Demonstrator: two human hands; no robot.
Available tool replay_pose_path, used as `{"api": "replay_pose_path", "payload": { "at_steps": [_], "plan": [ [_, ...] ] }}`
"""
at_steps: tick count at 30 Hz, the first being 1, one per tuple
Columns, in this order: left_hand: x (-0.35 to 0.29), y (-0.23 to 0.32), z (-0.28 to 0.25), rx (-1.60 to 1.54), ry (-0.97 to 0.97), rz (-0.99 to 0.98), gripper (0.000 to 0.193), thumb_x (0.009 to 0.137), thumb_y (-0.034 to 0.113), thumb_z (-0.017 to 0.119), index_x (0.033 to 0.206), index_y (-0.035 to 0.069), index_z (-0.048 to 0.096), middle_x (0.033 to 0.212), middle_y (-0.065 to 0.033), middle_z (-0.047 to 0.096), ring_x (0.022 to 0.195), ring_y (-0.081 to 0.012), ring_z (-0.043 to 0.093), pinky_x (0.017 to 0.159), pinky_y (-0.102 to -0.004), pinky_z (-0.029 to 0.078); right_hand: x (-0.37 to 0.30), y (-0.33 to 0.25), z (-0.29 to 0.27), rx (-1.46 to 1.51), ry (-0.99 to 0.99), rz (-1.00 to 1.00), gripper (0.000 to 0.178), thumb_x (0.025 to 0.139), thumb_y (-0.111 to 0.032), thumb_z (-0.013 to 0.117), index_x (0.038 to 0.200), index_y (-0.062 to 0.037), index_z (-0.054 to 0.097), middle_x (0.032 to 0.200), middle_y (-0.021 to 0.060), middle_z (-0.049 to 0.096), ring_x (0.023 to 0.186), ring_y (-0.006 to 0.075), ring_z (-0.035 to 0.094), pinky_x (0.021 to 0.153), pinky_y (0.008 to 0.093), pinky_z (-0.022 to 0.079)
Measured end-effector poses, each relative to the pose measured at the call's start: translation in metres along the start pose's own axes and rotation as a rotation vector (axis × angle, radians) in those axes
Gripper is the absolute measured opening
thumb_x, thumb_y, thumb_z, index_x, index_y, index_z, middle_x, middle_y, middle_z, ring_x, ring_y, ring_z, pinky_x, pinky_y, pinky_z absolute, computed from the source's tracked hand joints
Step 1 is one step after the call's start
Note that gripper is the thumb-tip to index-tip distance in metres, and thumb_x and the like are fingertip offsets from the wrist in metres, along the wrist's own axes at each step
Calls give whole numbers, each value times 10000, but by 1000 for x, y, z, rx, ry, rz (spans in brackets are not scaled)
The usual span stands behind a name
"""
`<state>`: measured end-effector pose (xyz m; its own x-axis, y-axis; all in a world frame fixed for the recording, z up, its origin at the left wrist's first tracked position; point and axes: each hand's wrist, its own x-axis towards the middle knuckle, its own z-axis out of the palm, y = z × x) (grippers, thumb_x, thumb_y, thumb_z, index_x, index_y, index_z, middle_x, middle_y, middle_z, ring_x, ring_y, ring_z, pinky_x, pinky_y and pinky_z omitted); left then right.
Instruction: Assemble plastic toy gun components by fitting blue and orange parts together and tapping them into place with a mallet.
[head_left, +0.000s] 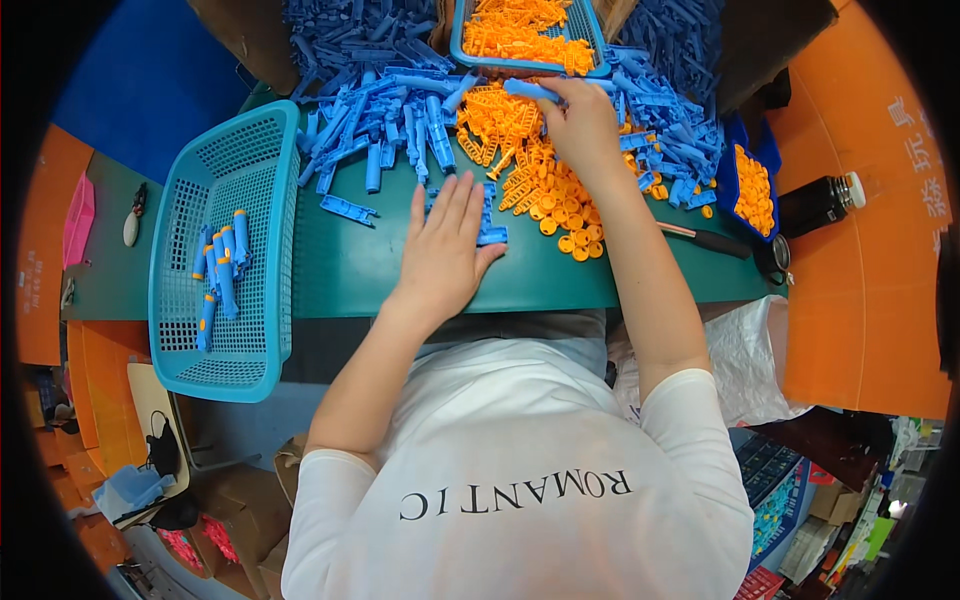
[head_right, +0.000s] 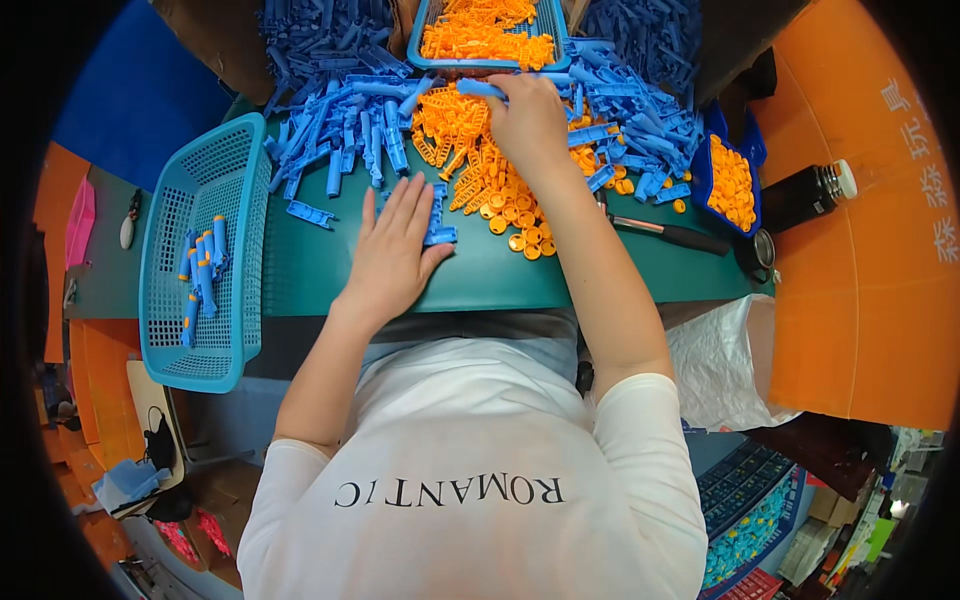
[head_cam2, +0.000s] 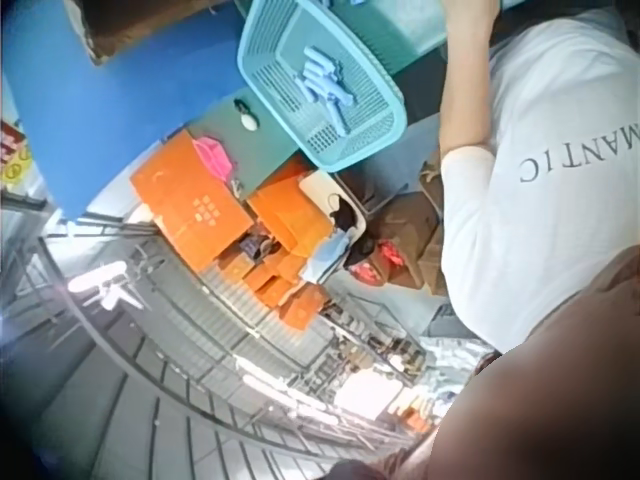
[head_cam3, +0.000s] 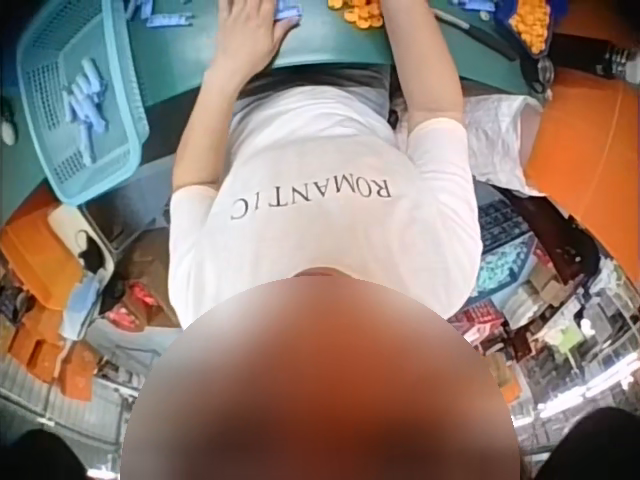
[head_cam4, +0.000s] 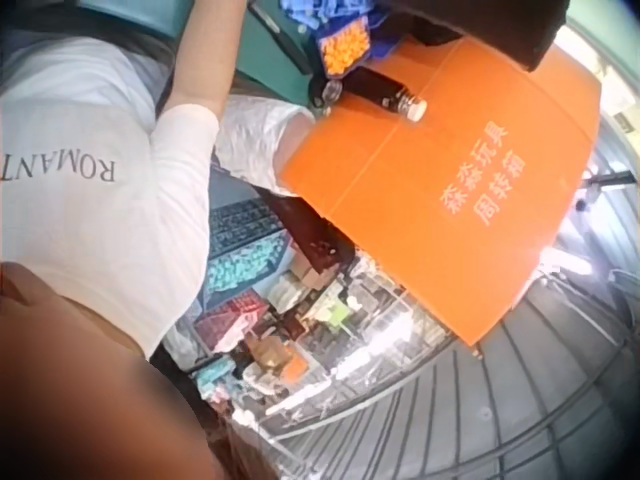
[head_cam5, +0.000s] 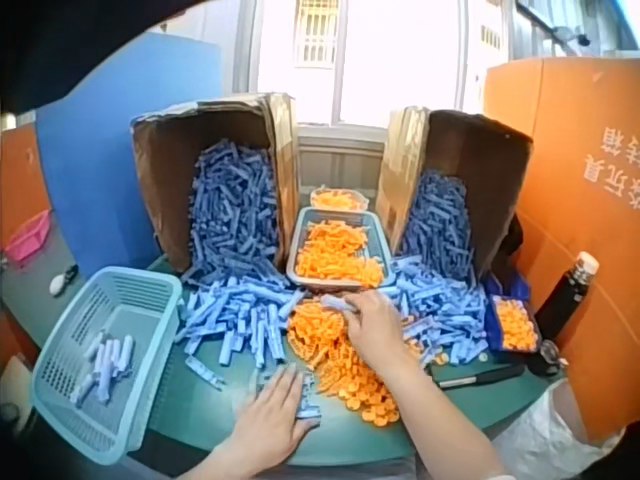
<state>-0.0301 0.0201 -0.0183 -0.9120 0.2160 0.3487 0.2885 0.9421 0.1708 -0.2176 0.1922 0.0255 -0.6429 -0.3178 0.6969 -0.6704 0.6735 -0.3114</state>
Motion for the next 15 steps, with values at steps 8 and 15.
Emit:
{"api": "replay_pose_path", "payload": {
  "at_steps": [8,15],
  "plan": [
    [6,18,-87,-484,463,49,583,924,160,691,1439,-15,479,1483,-181,484,1357,-340,477,1161,-486,336,-29,-47,-61,197,-51,68,282,855,-108,746,1122,-20,725,1094,129,701,959,265,642,827,366,519],
    [-71,69,-191,-1058,1178,196,403,987,258,572,1371,135,562,1409,-57,560,1319,-207,503,1114,-430,352,-82,-92,-71,546,-351,241,222,865,-30,730,1083,9,722,1063,112,705,841,184,660,724,272,521]
  ]
}}
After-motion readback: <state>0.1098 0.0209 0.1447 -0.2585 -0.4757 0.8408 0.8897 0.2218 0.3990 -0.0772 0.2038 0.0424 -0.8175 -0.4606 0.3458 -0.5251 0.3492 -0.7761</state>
